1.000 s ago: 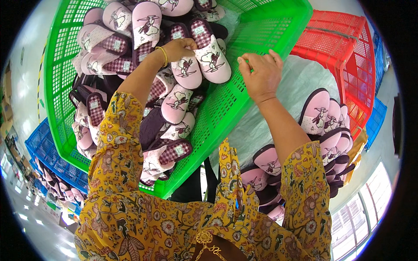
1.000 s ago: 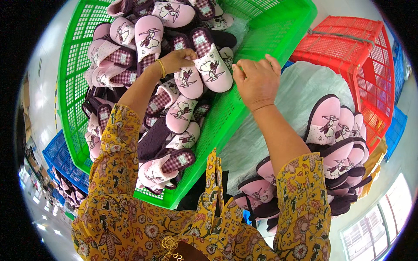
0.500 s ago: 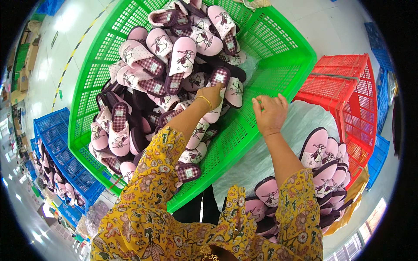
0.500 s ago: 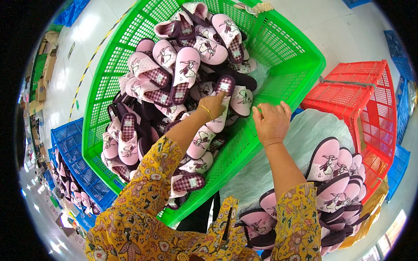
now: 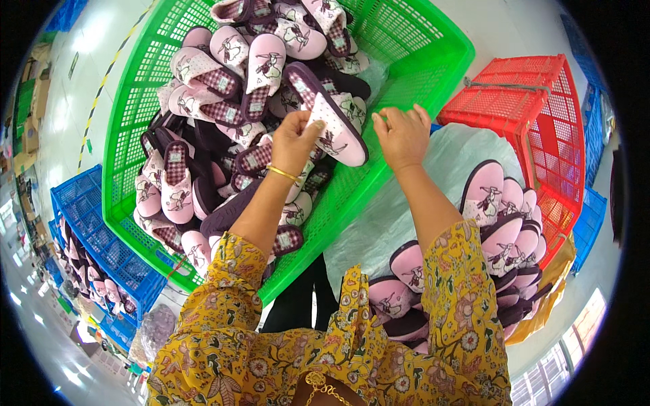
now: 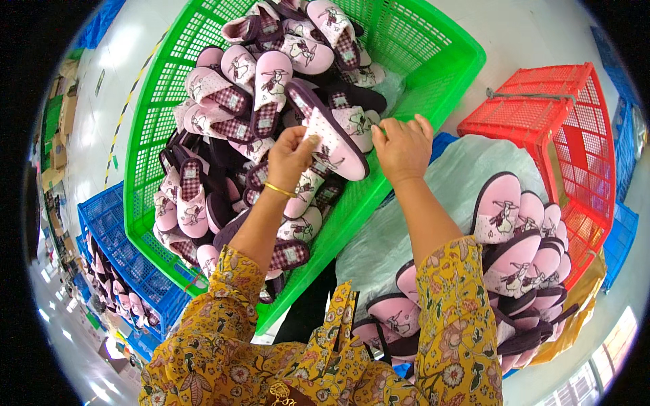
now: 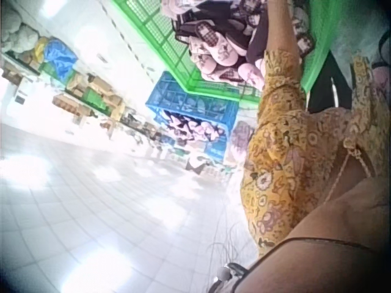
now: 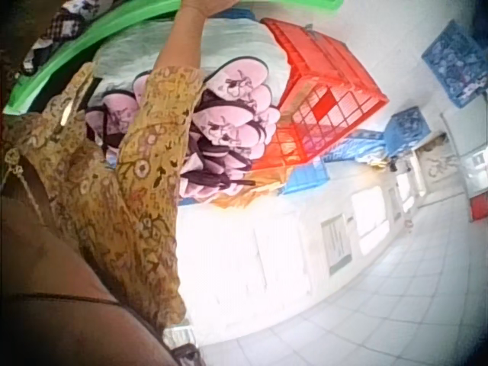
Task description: The person repeatedly picks up pink slippers from a green basket and places them into a red basket. The person then handles small white paper tags, folding and arranging them on a nearby surface.
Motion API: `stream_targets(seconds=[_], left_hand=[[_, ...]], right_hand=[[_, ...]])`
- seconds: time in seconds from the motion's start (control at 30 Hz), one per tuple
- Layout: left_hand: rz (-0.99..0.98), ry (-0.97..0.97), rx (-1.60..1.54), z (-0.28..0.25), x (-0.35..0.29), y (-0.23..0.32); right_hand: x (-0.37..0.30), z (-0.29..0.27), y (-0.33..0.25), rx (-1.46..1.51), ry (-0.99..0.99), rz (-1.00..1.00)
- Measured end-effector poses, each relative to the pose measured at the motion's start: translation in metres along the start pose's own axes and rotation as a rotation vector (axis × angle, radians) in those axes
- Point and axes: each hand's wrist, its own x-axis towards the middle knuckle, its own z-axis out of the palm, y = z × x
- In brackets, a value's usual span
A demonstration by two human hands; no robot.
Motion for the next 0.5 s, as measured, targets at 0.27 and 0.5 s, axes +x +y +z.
stream_targets(seconds=[0.27,0.5], left_hand=[[-0.221,0.127,-0.479,-0.031,-0.025,0.032],[0.129,0.262,0.445,-0.077,-0.016,0.041]], right_hand=[[-0.001,0.001,-0.001,0.032,-0.013,0.025],[0.0,-0.001,-0.002,-0.004,-0.02,0.015]])
